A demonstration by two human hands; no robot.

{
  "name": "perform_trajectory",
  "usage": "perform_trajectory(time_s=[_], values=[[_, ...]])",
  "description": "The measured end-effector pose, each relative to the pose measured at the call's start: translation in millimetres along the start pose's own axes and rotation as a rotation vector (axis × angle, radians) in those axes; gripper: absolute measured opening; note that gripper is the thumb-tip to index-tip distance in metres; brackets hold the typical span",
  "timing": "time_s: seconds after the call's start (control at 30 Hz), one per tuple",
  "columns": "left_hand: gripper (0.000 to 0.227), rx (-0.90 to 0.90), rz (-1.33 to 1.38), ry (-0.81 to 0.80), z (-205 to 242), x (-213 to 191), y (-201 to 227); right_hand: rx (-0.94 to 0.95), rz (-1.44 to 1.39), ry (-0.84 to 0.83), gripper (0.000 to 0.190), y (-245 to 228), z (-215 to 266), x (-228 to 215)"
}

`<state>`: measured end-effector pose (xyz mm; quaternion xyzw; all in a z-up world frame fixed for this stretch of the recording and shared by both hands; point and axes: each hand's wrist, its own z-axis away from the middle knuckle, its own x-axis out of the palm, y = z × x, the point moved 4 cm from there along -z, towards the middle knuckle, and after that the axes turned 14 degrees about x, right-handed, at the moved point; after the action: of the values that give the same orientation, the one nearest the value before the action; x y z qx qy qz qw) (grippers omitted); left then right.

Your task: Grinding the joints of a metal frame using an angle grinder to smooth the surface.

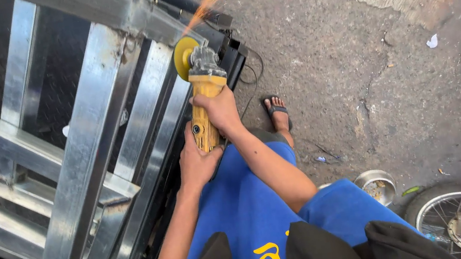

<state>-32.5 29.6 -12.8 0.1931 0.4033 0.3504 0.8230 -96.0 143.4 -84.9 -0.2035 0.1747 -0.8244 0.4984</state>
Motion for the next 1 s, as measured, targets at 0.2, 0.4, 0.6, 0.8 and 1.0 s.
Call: perform_trajectory(time_s=[0.2,0.4,0.6,0.8,1.0], values=[[0.097,0.036,0.023,-0.005,-0.9,-1.8,-7.5,-0.032,0.002,0.021,0.057,3.7,1.6,2.4],[0.098,0.07,0.018,-0.041,-6.8,-5.4,-16.4,-0.018,-0.028,0.039,0.056,14.9,-8.9,5.7],[0.1,0.086,0.016,-0.056,0.9,-14.2,-3.3,-0.057,-0.036,0.037,0.053,5.9,6.5,7.7],[0.098,0.102,0.032,-0.062,-11.3,-4.0,-18.4,-0.064,0.009,0.046,0.055,6.7,-3.3,4.7],[0.099,0.116,0.001,-0.046,-3.3,-16.4,-2.4,-0.082,-0.021,0.056,0.054,-0.5,9.3,9.2]])
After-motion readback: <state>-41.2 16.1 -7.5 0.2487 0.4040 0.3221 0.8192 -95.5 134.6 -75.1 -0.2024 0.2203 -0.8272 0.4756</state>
